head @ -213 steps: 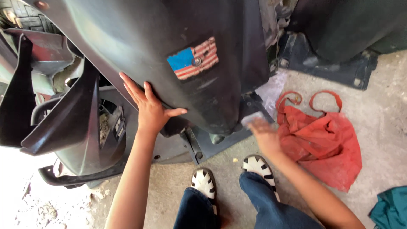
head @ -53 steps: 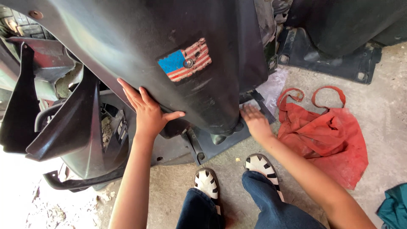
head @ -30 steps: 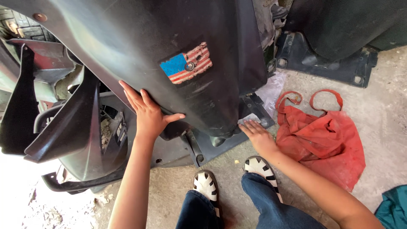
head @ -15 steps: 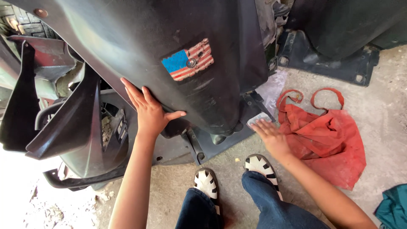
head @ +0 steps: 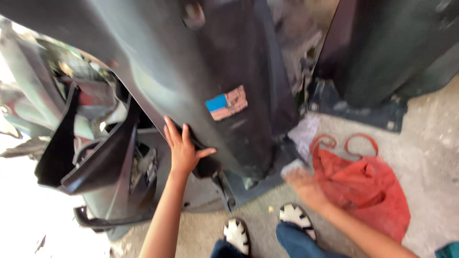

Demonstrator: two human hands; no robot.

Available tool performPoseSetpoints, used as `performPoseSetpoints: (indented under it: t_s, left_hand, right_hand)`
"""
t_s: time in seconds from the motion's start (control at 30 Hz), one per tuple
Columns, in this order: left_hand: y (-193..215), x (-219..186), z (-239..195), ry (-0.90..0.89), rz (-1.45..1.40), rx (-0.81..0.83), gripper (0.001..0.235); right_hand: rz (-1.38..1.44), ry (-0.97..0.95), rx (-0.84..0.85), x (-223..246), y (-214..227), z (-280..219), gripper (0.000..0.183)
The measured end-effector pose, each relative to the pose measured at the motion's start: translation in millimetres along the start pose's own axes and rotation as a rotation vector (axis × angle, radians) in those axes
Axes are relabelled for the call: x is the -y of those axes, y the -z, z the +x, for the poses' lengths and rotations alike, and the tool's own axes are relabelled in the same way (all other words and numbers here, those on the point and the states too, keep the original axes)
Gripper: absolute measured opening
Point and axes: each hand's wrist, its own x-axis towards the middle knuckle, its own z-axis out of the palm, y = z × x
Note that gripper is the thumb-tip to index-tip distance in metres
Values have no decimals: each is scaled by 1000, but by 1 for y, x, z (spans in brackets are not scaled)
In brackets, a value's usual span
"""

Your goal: The person sands a black motorcycle part with a sanding block, first while standing and then while sitting on the floor. They hold the part with one hand and sand the surface with the other.

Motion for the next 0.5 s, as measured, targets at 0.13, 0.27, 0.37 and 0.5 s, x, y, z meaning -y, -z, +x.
performPoseSetpoints:
  t_s: [0.13, 0.27, 0.37, 0.5]
  left_hand:
    - [30, 14, 14, 57, -7, -195, 116]
    - [72, 17, 61, 432, -489, -500, 90]
    - [82, 49, 102, 484, -856, -572, 79]
    - [133, 56, 155, 261, -1051, -735, 67]
  right_hand:
    - [143, 88, 55, 0, 42, 6, 58]
    - [366, -253, -91, -6, 122, 14, 50]
    - [496, -481, -275, -26, 139, 2, 37]
    - [701, -717, -569, -65, 167, -10, 29]
